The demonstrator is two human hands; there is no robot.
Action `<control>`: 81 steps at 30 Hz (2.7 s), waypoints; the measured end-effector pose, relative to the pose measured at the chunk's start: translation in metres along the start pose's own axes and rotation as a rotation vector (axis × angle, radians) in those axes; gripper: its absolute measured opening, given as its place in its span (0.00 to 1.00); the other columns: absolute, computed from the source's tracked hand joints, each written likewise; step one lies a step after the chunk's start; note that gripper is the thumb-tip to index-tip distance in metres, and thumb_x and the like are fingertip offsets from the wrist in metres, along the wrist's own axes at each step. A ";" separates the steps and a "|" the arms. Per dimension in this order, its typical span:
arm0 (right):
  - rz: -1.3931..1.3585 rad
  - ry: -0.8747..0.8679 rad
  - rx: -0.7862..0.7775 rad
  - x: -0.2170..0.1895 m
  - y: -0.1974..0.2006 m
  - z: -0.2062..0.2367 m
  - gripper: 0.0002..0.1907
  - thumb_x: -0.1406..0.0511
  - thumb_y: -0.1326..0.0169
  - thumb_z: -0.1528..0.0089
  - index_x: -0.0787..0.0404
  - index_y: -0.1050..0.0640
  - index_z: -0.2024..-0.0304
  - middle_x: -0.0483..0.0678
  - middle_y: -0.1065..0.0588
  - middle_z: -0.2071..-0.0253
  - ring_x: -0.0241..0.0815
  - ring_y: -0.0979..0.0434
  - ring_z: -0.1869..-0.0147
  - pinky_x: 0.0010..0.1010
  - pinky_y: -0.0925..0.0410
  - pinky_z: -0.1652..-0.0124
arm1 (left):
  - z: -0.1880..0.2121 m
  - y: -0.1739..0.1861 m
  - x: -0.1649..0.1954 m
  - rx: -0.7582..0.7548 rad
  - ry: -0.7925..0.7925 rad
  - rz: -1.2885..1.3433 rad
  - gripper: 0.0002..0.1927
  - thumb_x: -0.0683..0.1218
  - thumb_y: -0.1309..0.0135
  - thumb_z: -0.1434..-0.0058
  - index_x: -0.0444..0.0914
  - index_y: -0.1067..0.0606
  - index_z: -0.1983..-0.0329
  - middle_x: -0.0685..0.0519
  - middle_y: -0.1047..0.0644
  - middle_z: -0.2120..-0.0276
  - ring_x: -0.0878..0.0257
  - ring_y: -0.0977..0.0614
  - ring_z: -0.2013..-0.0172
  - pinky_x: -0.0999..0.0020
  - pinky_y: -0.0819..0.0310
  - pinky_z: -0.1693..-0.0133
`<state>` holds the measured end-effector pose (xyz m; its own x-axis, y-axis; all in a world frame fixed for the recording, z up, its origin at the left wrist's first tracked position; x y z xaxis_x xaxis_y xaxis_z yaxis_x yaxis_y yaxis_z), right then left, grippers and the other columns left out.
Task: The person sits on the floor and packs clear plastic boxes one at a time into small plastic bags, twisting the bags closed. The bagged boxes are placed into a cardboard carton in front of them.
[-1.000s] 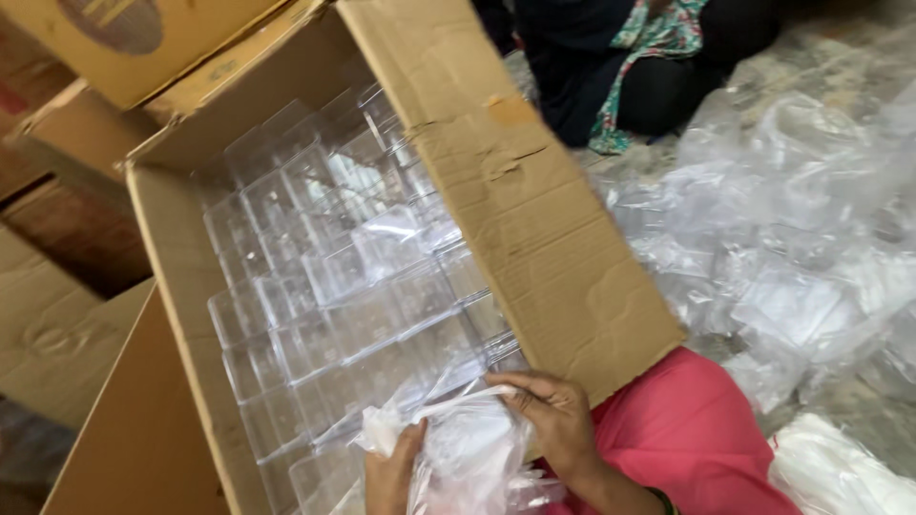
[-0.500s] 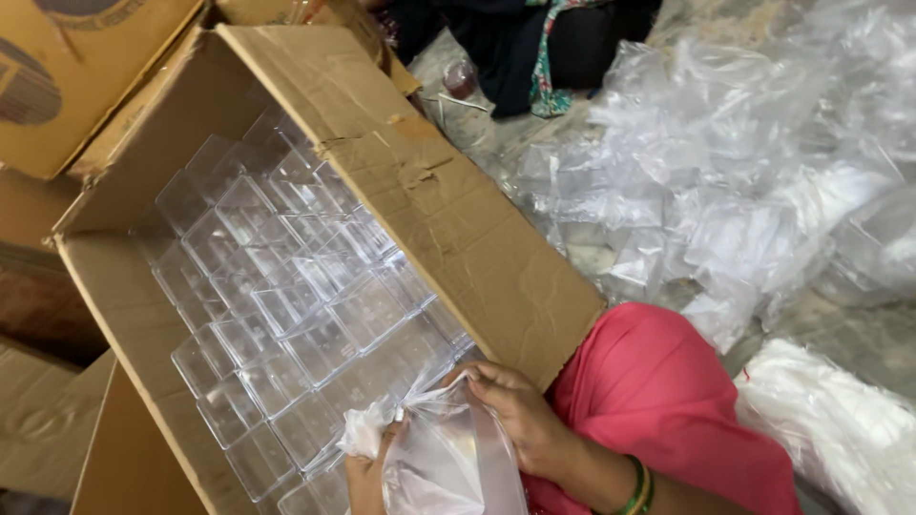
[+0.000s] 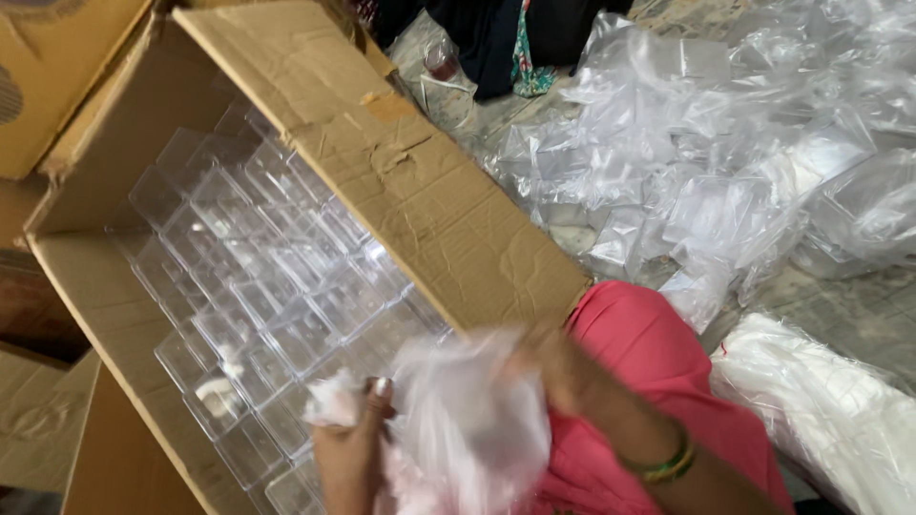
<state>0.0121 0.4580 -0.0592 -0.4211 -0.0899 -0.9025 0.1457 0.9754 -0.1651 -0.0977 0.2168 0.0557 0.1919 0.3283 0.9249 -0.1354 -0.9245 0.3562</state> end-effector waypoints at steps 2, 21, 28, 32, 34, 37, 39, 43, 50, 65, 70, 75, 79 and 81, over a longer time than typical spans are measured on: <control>-0.805 -0.138 0.979 0.049 0.094 0.016 0.04 0.70 0.49 0.36 0.63 0.24 0.58 0.49 0.24 0.61 0.44 0.22 0.58 0.37 0.27 0.55 | 0.001 0.019 0.016 -0.069 0.092 -0.101 0.15 0.39 0.32 0.48 0.29 0.20 0.59 0.49 0.22 0.71 0.60 0.25 0.73 0.64 0.31 0.72; 0.278 0.262 0.078 -0.084 -0.056 -0.038 0.17 0.64 0.64 0.27 0.67 0.26 0.50 0.48 0.24 0.52 0.40 0.23 0.49 0.29 0.28 0.51 | 0.045 0.075 -0.007 -0.065 -0.076 0.675 0.08 0.39 0.38 0.33 0.32 0.24 0.55 0.53 0.21 0.62 0.65 0.19 0.61 0.69 0.22 0.55; -0.185 -0.331 -0.237 -0.068 -0.206 -0.034 0.09 0.71 0.35 0.36 0.66 0.21 0.56 0.44 0.21 0.59 0.33 0.22 0.55 0.24 0.27 0.52 | 0.065 0.113 -0.021 0.044 -0.080 0.672 0.07 0.42 0.40 0.29 0.33 0.23 0.52 0.54 0.21 0.58 0.66 0.20 0.58 0.69 0.24 0.52; -0.111 -0.306 -0.127 -0.064 -0.199 -0.039 0.07 0.72 0.39 0.34 0.66 0.20 0.53 0.43 0.20 0.60 0.31 0.22 0.58 0.22 0.27 0.54 | 0.072 0.131 -0.035 0.003 -0.023 0.714 0.15 0.37 0.37 0.39 0.36 0.25 0.49 0.56 0.21 0.58 0.69 0.21 0.56 0.71 0.23 0.51; -0.126 -0.344 -0.112 -0.060 -0.203 -0.039 0.07 0.72 0.42 0.31 0.67 0.19 0.50 0.43 0.20 0.59 0.30 0.23 0.57 0.20 0.29 0.54 | 0.070 0.132 -0.040 -0.035 -0.008 0.794 0.19 0.34 0.35 0.44 0.36 0.26 0.51 0.56 0.21 0.59 0.68 0.20 0.58 0.71 0.22 0.53; -0.171 -0.540 -0.220 -0.051 -0.218 -0.031 0.14 0.74 0.42 0.43 0.62 0.21 0.53 0.40 0.20 0.58 0.27 0.21 0.54 0.17 0.27 0.52 | 0.072 0.136 -0.051 -0.030 0.042 0.803 0.14 0.31 0.35 0.43 0.33 0.24 0.56 0.54 0.21 0.61 0.67 0.19 0.61 0.71 0.21 0.56; 0.070 -0.468 -0.212 -0.059 -0.216 -0.029 0.09 0.74 0.39 0.39 0.65 0.19 0.56 0.42 0.21 0.63 0.29 0.24 0.61 0.19 0.30 0.60 | 0.074 0.143 -0.059 -0.007 0.053 0.730 0.11 0.32 0.36 0.42 0.32 0.23 0.58 0.53 0.20 0.62 0.67 0.19 0.62 0.71 0.20 0.58; 0.383 -0.162 -0.140 -0.085 -0.209 -0.013 0.05 0.74 0.40 0.35 0.66 0.17 0.56 0.45 0.22 0.60 0.31 0.23 0.58 0.21 0.30 0.60 | 0.083 0.161 -0.068 -0.036 -0.045 0.612 0.10 0.33 0.37 0.40 0.32 0.24 0.56 0.53 0.20 0.61 0.67 0.19 0.62 0.72 0.20 0.58; 0.255 -0.206 -0.215 -0.052 -0.233 -0.004 0.05 0.69 0.45 0.28 0.64 0.21 0.59 0.44 0.23 0.65 0.29 0.28 0.61 0.21 0.32 0.61 | 0.096 0.165 -0.096 -0.113 0.023 0.763 0.10 0.42 0.40 0.32 0.31 0.24 0.52 0.52 0.20 0.61 0.66 0.21 0.61 0.70 0.25 0.57; 0.547 -0.123 0.018 -0.001 -0.185 -0.072 0.11 0.71 0.37 0.39 0.64 0.25 0.57 0.45 0.33 0.64 0.39 0.35 0.61 0.33 0.38 0.61 | 0.023 0.154 -0.087 0.041 0.110 -0.135 0.11 0.46 0.37 0.43 0.32 0.21 0.72 0.44 0.21 0.79 0.53 0.19 0.78 0.56 0.26 0.72; 0.802 -0.138 -0.186 0.018 -0.184 -0.065 0.20 0.74 0.47 0.37 0.61 0.18 0.44 0.50 0.28 0.60 0.41 0.29 0.56 0.31 0.33 0.53 | 0.023 0.139 -0.091 0.294 -0.189 -0.421 0.15 0.48 0.35 0.40 0.29 0.21 0.72 0.36 0.22 0.76 0.42 0.19 0.72 0.53 0.26 0.69; 0.196 -0.118 -0.062 -0.023 -0.189 -0.033 0.18 0.74 0.50 0.32 0.66 0.22 0.40 0.53 0.25 0.39 0.44 0.28 0.35 0.29 0.36 0.36 | 0.029 0.126 -0.119 0.094 0.195 0.295 0.12 0.45 0.40 0.37 0.30 0.22 0.68 0.50 0.23 0.77 0.62 0.23 0.78 0.63 0.29 0.75; 0.719 0.096 -0.106 -0.050 -0.193 -0.023 0.11 0.71 0.48 0.30 0.66 0.20 0.47 0.52 0.27 0.32 0.42 0.23 0.34 0.30 0.30 0.38 | 0.051 0.114 -0.085 -0.053 0.135 0.706 0.05 0.40 0.42 0.35 0.34 0.22 0.59 0.56 0.19 0.67 0.71 0.22 0.71 0.72 0.27 0.69; 0.415 0.071 -0.183 -0.053 -0.192 -0.022 0.12 0.70 0.47 0.32 0.67 0.22 0.47 0.56 0.31 0.31 0.46 0.25 0.34 0.33 0.32 0.37 | 0.063 0.109 -0.069 -0.112 0.181 0.674 0.03 0.39 0.42 0.36 0.33 0.23 0.63 0.51 0.20 0.71 0.69 0.25 0.79 0.71 0.32 0.79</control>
<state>-0.0131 0.2795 0.0291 -0.4219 0.3235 -0.8470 0.1571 0.9461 0.2831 -0.0642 0.0805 0.0220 -0.1324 -0.2722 0.9531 -0.2690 -0.9156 -0.2989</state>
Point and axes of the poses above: each hand's wrist, its own z-axis away from the middle knuckle, its own y-axis out of the back of the hand, x = y × z, the point moved 6 cm from there along -z, towards the middle knuckle
